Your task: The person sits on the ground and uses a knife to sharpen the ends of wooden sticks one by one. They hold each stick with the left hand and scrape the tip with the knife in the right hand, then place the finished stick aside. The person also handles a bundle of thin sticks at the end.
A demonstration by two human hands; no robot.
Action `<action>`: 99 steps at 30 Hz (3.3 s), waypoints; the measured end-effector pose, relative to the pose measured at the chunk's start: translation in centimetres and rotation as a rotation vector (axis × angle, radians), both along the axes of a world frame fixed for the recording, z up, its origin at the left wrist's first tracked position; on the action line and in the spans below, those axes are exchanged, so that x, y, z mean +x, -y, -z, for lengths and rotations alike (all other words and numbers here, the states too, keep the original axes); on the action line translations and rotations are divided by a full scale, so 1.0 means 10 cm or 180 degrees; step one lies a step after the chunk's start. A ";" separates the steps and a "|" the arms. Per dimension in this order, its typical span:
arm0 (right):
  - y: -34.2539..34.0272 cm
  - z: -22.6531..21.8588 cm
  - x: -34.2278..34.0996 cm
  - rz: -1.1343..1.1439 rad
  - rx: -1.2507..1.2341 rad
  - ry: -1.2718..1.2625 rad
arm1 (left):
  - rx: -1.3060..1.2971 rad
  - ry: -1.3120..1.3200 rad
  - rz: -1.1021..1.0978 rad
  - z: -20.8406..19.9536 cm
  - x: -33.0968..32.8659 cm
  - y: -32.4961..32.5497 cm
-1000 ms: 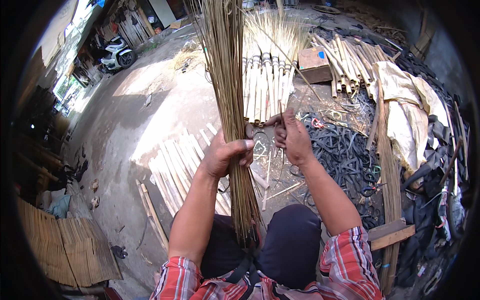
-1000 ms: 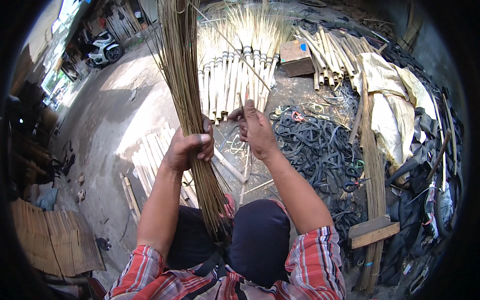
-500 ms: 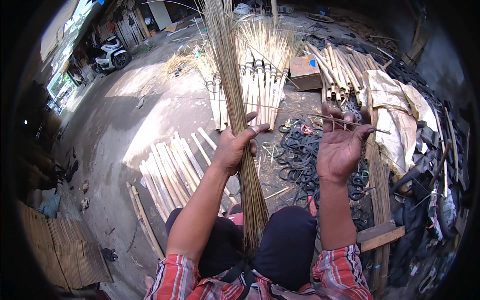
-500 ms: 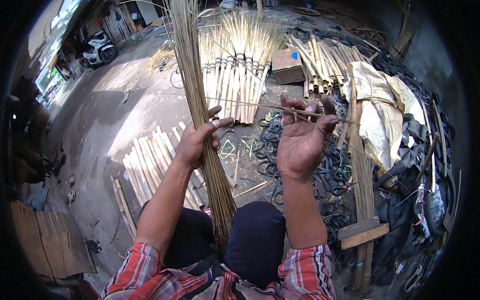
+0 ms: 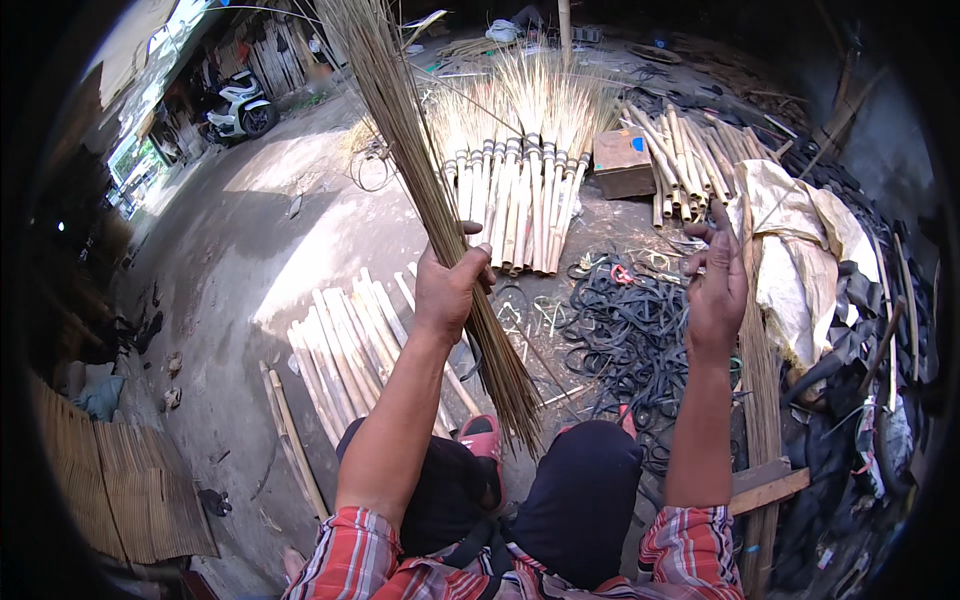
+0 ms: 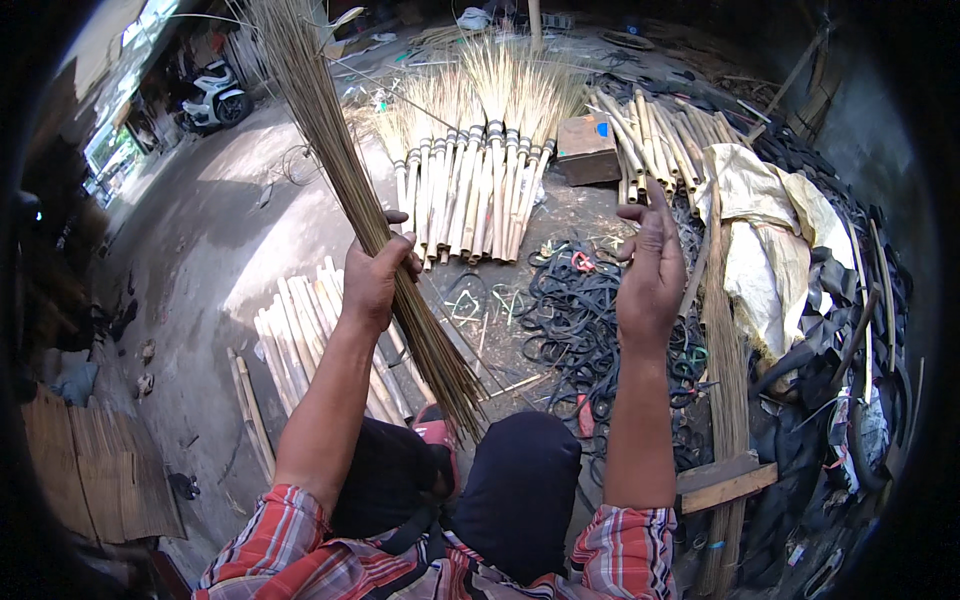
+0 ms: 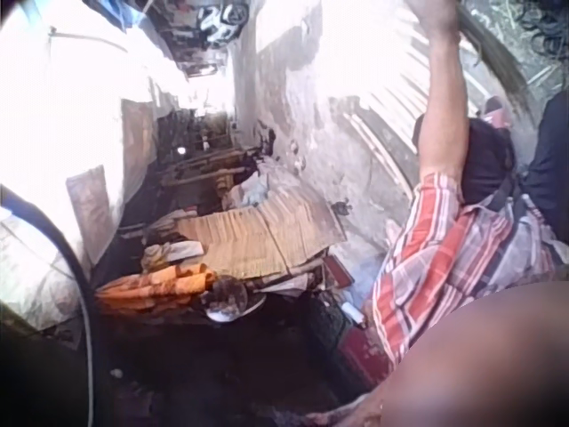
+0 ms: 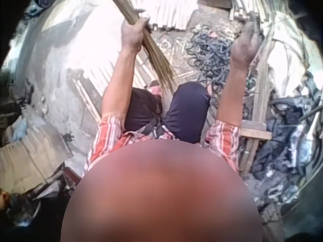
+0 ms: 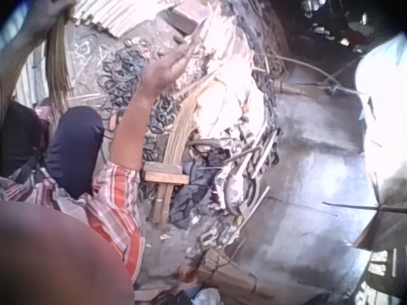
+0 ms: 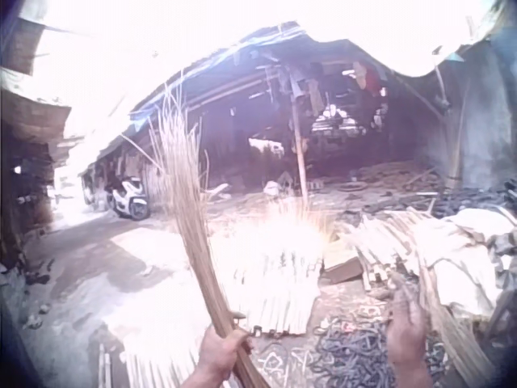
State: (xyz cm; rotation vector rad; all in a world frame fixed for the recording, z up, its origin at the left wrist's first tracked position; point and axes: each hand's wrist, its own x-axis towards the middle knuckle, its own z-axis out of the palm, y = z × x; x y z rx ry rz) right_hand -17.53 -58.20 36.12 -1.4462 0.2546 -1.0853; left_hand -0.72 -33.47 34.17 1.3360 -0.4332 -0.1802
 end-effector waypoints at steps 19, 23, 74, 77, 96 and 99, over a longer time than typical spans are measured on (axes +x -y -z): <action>-0.63 1.37 0.65 -0.2198 -0.2351 -0.2198 | 0.0130 0.0255 -0.0768 0.04 0.22 -0.25; -0.06 2.27 0.69 -0.1031 -0.1401 -0.2757 | 0.0272 0.0419 -0.1078 0.11 0.32 -0.38; -0.62 2.97 0.90 -0.1352 0.0035 -0.1497 | 0.1335 -0.0500 0.0421 1.80 -0.15 1.09; -0.56 2.99 0.97 -0.0842 -0.0185 -0.1209 | 0.0852 -0.0021 0.0953 1.81 -0.07 1.21; 1.59 3.57 0.70 0.0267 0.0347 -0.1893 | 0.3087 0.0664 0.0918 2.52 0.45 1.60; 2.45 4.01 0.24 0.0755 0.0186 -0.3054 | 0.3914 0.0675 0.1017 2.40 0.82 1.47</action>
